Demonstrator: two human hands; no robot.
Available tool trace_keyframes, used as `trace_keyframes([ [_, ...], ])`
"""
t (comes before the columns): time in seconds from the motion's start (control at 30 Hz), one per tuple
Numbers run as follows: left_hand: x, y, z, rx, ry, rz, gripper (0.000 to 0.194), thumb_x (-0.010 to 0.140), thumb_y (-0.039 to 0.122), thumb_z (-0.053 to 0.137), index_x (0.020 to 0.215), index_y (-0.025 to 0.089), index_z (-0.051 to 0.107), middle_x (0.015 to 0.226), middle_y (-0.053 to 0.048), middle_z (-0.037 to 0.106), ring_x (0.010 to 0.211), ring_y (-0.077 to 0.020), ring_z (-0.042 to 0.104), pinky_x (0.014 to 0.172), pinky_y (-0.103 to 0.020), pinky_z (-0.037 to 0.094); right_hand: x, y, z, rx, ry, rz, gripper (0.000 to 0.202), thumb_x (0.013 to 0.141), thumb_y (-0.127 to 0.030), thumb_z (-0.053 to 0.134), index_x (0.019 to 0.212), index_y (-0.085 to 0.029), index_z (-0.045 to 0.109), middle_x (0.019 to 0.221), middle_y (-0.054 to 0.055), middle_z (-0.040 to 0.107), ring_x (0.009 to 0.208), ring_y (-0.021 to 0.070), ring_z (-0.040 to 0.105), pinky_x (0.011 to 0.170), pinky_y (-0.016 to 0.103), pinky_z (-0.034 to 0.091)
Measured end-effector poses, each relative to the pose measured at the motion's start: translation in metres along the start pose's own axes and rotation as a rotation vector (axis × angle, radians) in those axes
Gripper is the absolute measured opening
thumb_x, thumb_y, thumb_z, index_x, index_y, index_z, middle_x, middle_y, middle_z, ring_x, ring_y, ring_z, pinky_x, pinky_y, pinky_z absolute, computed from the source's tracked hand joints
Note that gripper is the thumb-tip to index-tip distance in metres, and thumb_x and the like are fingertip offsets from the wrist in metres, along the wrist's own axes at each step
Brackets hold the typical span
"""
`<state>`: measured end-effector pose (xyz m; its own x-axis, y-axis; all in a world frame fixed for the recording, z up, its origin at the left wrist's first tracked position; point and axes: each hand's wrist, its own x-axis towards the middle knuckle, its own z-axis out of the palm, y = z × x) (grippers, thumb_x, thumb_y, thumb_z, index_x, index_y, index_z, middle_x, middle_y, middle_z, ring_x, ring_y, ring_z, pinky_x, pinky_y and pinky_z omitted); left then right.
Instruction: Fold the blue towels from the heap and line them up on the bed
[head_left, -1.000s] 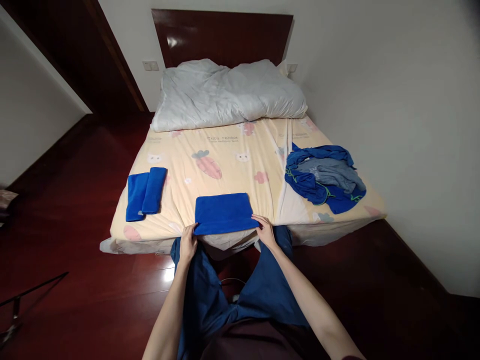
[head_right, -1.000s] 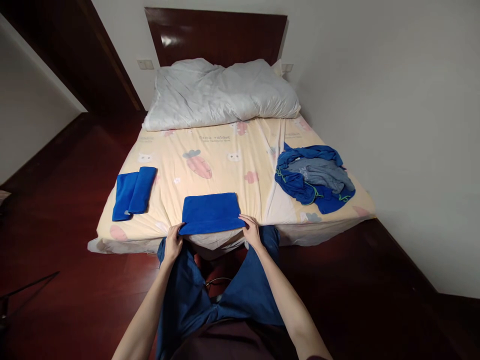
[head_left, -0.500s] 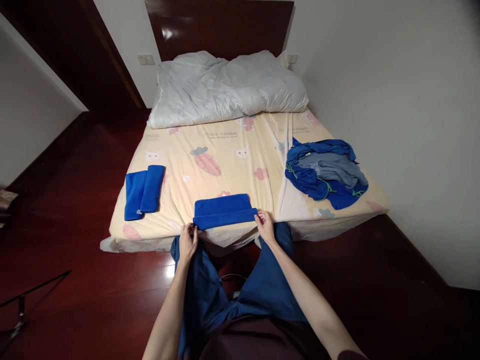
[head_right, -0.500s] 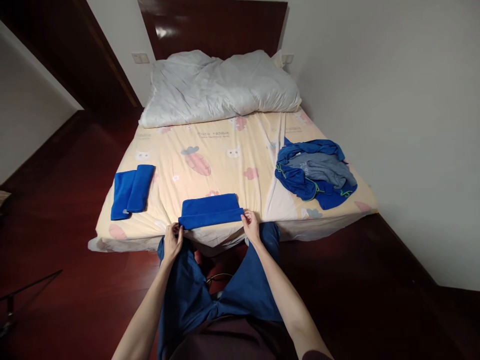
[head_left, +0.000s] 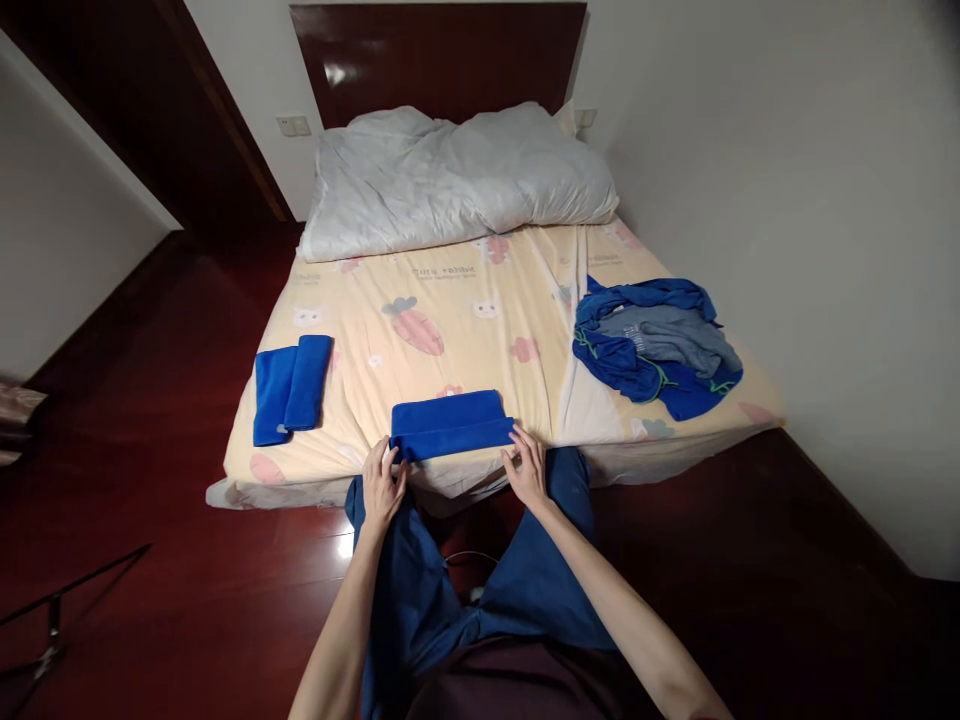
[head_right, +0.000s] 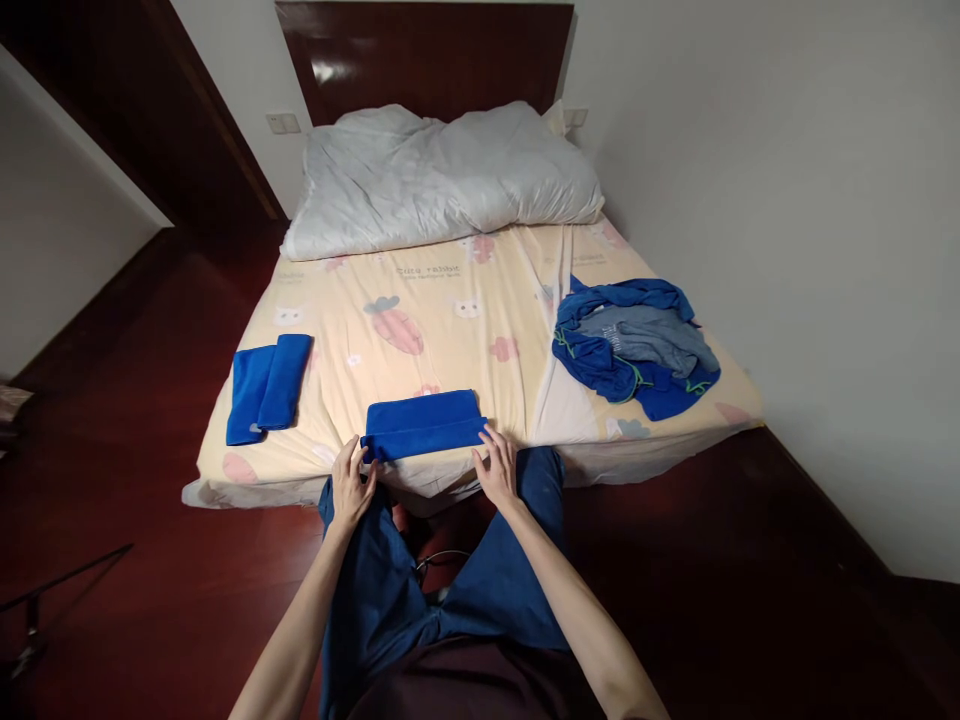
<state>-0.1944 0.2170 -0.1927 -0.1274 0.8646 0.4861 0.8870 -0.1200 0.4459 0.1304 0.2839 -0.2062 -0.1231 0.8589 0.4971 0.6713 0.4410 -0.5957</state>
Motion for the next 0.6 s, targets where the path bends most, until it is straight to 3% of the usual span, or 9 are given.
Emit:
trace_keyframes([
  [0.27,0.004,0.003,-0.001,0.009,-0.185,0.148,0.054,0.099,0.028,0.047,0.152,0.025,0.038,0.16,-0.009,0.038,0.151,-0.0268,0.028,0.123,-0.055,0.029,0.008,-0.005,-0.001,-0.137,-0.195,-0.162,0.05,0.101,-0.028,0.046,0.151,-0.029,0.043,0.157,0.007,0.044,0.146,0.0268,0.039,0.117,0.051,0.035],
  [0.43,0.011,0.001,0.006,0.041,-0.268,0.099,0.06,0.099,0.035,0.046,0.157,0.026,0.031,0.162,-0.007,0.034,0.151,-0.0267,0.028,0.124,-0.055,0.026,0.018,0.003,0.002,-0.171,-0.348,-0.178,0.056,0.102,-0.029,0.044,0.157,-0.032,0.033,0.163,0.002,0.034,0.152,0.0258,0.027,0.123,0.055,0.025],
  [0.6,0.012,0.0,0.011,0.033,-0.258,0.063,0.062,0.099,0.034,0.044,0.158,0.025,0.028,0.162,-0.007,0.034,0.151,-0.0261,0.028,0.124,-0.054,0.026,0.025,0.008,0.004,-0.171,-0.365,-0.16,0.055,0.103,-0.028,0.04,0.157,-0.031,0.033,0.163,0.002,0.033,0.152,0.0238,0.027,0.123,0.051,0.027],
])
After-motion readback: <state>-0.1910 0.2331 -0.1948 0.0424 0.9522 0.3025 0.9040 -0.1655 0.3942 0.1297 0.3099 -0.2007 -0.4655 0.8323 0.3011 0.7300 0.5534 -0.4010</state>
